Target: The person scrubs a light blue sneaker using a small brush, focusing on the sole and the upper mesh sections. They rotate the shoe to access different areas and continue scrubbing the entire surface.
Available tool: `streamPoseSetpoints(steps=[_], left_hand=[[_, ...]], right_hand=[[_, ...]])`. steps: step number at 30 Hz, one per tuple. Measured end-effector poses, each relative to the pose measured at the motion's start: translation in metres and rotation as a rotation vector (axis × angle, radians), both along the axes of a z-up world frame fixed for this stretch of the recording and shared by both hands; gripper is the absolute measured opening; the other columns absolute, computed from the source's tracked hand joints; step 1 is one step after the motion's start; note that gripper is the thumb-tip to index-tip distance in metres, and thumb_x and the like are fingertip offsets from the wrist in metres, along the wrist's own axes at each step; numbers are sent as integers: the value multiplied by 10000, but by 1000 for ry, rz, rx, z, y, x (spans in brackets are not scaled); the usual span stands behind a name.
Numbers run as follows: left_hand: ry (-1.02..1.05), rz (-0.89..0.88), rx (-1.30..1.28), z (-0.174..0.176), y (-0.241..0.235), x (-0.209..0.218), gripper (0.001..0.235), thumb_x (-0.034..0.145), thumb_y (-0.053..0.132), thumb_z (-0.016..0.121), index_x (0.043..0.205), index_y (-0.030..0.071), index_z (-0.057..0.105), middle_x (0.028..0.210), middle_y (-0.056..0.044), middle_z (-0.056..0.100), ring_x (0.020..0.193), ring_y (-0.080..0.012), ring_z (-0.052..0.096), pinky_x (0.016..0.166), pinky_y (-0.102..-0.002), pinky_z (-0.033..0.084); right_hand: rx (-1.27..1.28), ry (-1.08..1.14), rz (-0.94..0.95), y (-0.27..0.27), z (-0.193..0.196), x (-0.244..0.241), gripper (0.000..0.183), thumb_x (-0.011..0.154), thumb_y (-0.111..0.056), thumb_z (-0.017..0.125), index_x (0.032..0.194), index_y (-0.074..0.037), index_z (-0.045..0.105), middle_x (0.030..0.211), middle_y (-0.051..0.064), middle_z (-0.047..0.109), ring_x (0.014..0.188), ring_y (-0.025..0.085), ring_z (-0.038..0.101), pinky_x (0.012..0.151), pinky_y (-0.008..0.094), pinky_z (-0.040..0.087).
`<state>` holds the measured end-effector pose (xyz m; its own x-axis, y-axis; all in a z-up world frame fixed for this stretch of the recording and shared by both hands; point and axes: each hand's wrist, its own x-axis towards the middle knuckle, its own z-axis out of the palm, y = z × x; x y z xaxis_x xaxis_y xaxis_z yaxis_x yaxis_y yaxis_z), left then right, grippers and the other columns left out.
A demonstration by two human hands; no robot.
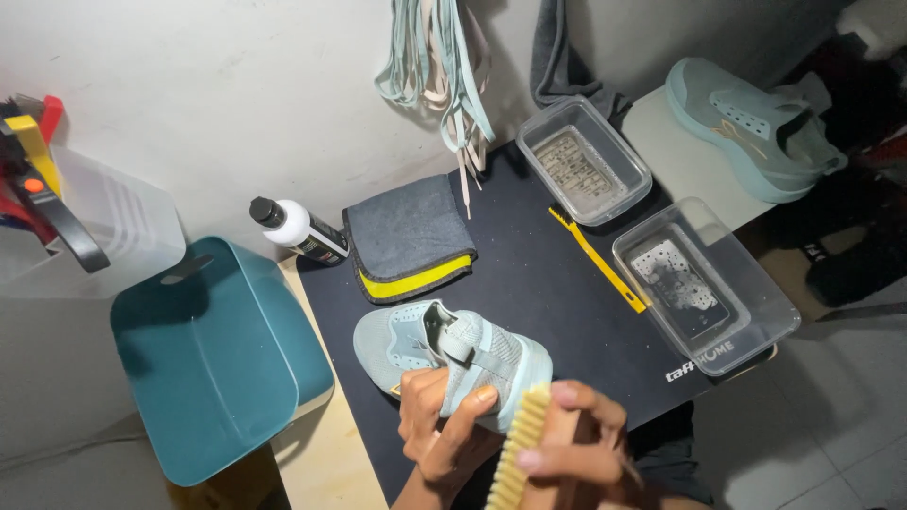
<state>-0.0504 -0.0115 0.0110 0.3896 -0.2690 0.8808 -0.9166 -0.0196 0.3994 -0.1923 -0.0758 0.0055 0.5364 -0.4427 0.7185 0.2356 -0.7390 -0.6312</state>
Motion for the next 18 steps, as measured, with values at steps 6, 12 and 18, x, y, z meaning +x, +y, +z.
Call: streamPoseSetpoints(steps=[6,12,18], left_hand=[[-9,24,-57,-8,0,0,122,966,160,650,1084,177,623,816,-54,611,666,-182,568,632,-329,438],[-32,15,-27,-21,14,3,189,946,173,649,1125,216,604,833,-62,575,657,-184,559,638,-341,433],[-16,-24,-88,-11,6,4,129,1005,126,593,1107,192,638,859,-63,627,698,-180,598,653,-334,470]], right_hand=[[-162,-271,-149,-25,-4,46,208,923,-517,577,1076,-377,565,1144,-21,575,1120,77,563,1119,489,452],[542,-221,260,-38,37,57,211,1051,-358,507,1119,-177,592,1258,192,609,1266,302,559,1298,641,356],[-337,14,58,-27,61,32,145,988,-408,587,1017,-330,706,1088,-22,669,1057,52,664,1021,436,506]])
